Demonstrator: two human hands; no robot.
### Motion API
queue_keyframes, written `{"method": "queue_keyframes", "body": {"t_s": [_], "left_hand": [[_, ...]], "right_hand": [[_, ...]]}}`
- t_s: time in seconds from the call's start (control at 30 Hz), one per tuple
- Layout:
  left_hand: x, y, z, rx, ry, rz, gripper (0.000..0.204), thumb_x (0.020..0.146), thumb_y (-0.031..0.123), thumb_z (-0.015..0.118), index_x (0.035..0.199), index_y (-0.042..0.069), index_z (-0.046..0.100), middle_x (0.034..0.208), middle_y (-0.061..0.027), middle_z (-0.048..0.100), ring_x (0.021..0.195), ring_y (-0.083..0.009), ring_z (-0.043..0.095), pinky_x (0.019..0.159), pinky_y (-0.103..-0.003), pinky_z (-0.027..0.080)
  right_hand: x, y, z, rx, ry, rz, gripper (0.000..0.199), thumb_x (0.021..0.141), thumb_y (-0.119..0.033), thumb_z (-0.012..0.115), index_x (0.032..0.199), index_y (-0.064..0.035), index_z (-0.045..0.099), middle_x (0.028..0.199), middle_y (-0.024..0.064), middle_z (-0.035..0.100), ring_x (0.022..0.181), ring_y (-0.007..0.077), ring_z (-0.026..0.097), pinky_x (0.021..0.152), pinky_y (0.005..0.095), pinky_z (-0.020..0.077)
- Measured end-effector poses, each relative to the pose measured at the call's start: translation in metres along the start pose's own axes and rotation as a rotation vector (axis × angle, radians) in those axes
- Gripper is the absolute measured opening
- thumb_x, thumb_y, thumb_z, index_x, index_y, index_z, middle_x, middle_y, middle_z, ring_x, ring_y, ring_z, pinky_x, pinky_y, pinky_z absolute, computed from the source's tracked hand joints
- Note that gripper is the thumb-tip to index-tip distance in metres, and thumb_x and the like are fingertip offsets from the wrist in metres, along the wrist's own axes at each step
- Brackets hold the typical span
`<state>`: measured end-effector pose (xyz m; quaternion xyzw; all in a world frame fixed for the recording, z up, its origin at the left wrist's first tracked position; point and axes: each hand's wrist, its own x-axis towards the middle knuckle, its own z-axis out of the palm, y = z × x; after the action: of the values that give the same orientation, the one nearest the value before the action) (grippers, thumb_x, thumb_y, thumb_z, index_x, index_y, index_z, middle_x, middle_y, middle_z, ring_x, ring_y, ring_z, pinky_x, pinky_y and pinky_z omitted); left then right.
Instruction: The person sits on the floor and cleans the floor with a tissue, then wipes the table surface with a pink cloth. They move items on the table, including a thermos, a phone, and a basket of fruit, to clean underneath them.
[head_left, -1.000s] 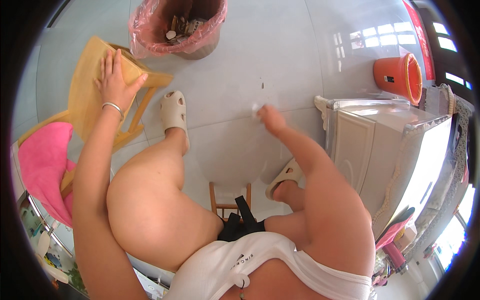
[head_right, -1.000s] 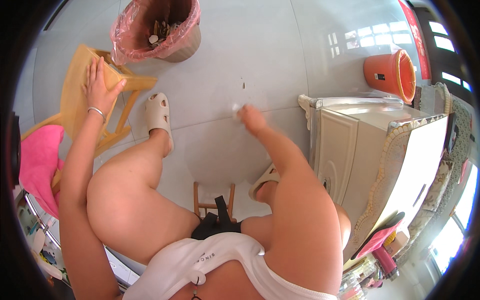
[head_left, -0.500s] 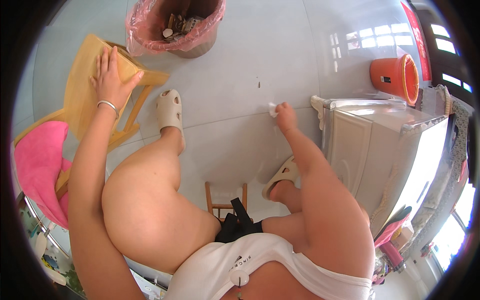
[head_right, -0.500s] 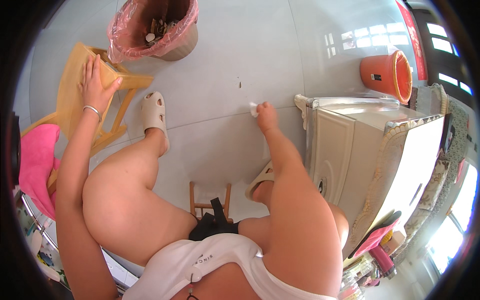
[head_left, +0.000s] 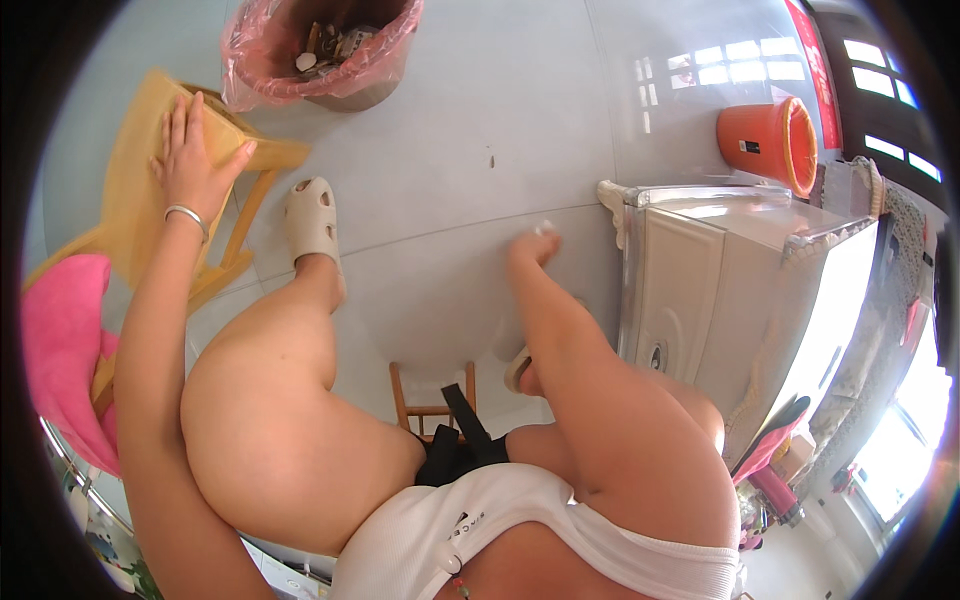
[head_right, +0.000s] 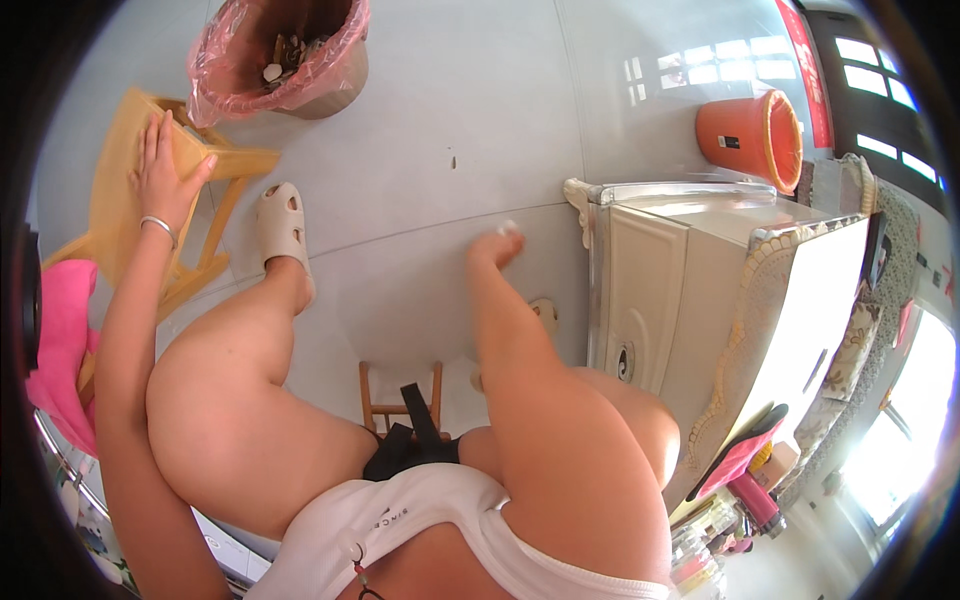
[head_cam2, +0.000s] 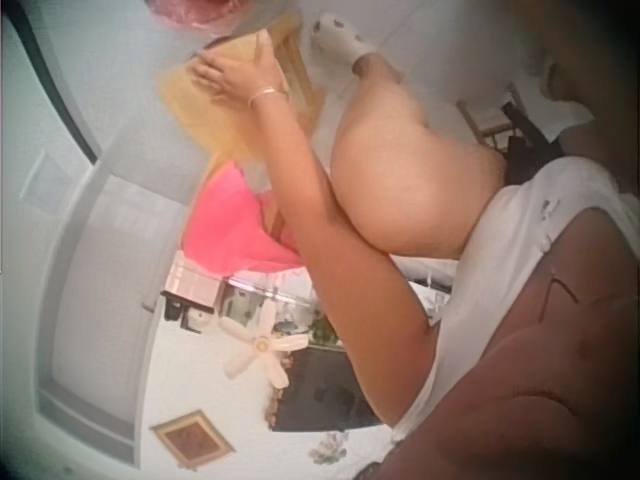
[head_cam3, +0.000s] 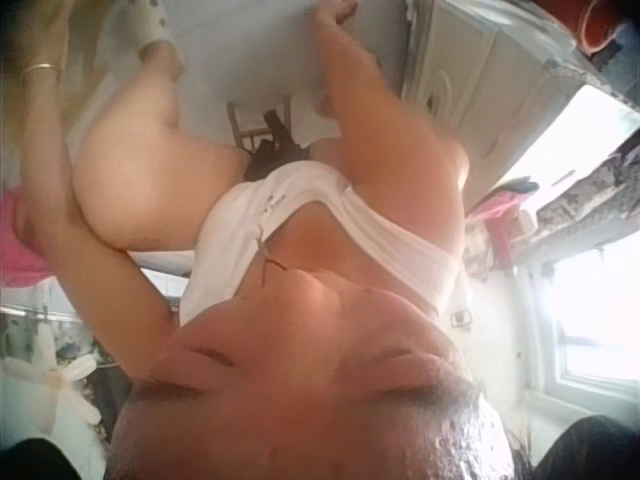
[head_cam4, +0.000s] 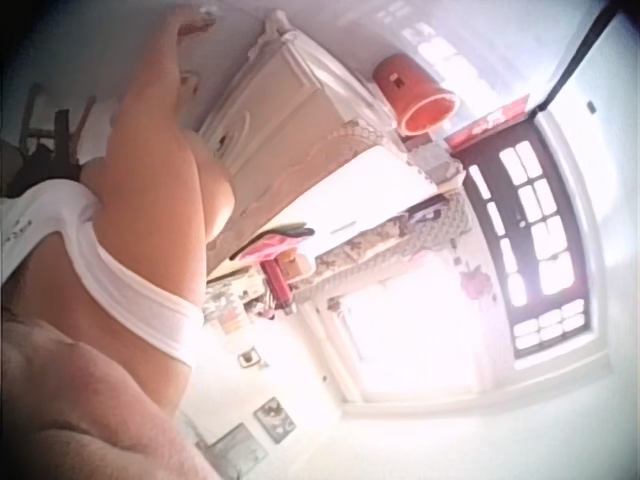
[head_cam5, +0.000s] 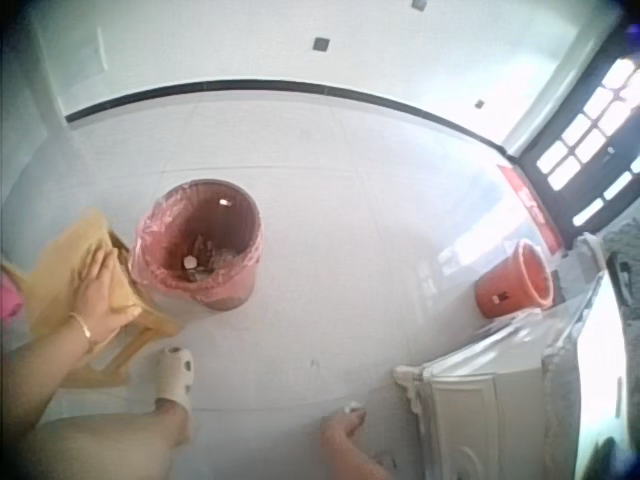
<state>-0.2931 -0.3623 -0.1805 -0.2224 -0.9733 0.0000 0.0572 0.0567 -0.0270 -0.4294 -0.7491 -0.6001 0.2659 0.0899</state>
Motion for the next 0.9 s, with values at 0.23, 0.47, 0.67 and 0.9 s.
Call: {"method": "queue_keyframes", "body": {"t_s": [0.23,0.47,0.67,0.9], "left_hand": [[-0.009,-0.006,-0.001,-0.034,-0.004,-0.004,0.093,0.083,0.052,0.070,0.157,0.022,0.024,0.165,-0.0075,0.019,0.151,-0.0319,0.017,0.112,-0.071,0.016],[-0.008,-0.009,0.000,-0.046,0.029,0.020,0.092,0.083,0.050,0.070,0.157,0.021,0.024,0.165,-0.0076,0.020,0.151,-0.0319,0.017,0.112,-0.070,0.016],[-0.001,-0.003,-0.003,0.007,-0.013,0.001,0.094,0.082,0.050,0.071,0.157,0.020,0.024,0.165,-0.0082,0.020,0.151,-0.0319,0.017,0.112,-0.070,0.016],[-0.012,-0.006,-0.008,-0.019,-0.037,-0.025,0.100,0.078,0.056,0.073,0.157,0.019,0.025,0.165,-0.0093,0.019,0.152,-0.0335,0.015,0.111,-0.073,0.016]], "right_hand": [[0.029,0.000,-0.020,0.253,0.035,0.230,0.017,0.085,-0.009,0.060,0.099,-0.0015,0.063,0.104,0.0099,0.067,0.100,0.0289,0.065,0.079,0.0425,0.0517],[0.048,0.001,-0.049,0.351,0.087,0.243,0.026,0.091,-0.021,0.055,0.104,0.0010,0.062,0.104,0.0156,0.065,0.099,0.0307,0.064,0.082,0.0434,0.0509],[0.020,-0.077,0.031,0.334,-0.033,0.007,0.037,0.097,-0.031,0.051,0.107,0.0033,0.060,0.105,0.0205,0.064,0.099,0.0323,0.063,0.084,0.0441,0.0502],[0.068,-0.043,-0.020,0.742,-0.030,0.327,0.049,0.102,-0.041,0.046,0.110,0.0055,0.058,0.104,0.0246,0.063,0.097,0.0336,0.062,0.084,0.0440,0.0501]]}}
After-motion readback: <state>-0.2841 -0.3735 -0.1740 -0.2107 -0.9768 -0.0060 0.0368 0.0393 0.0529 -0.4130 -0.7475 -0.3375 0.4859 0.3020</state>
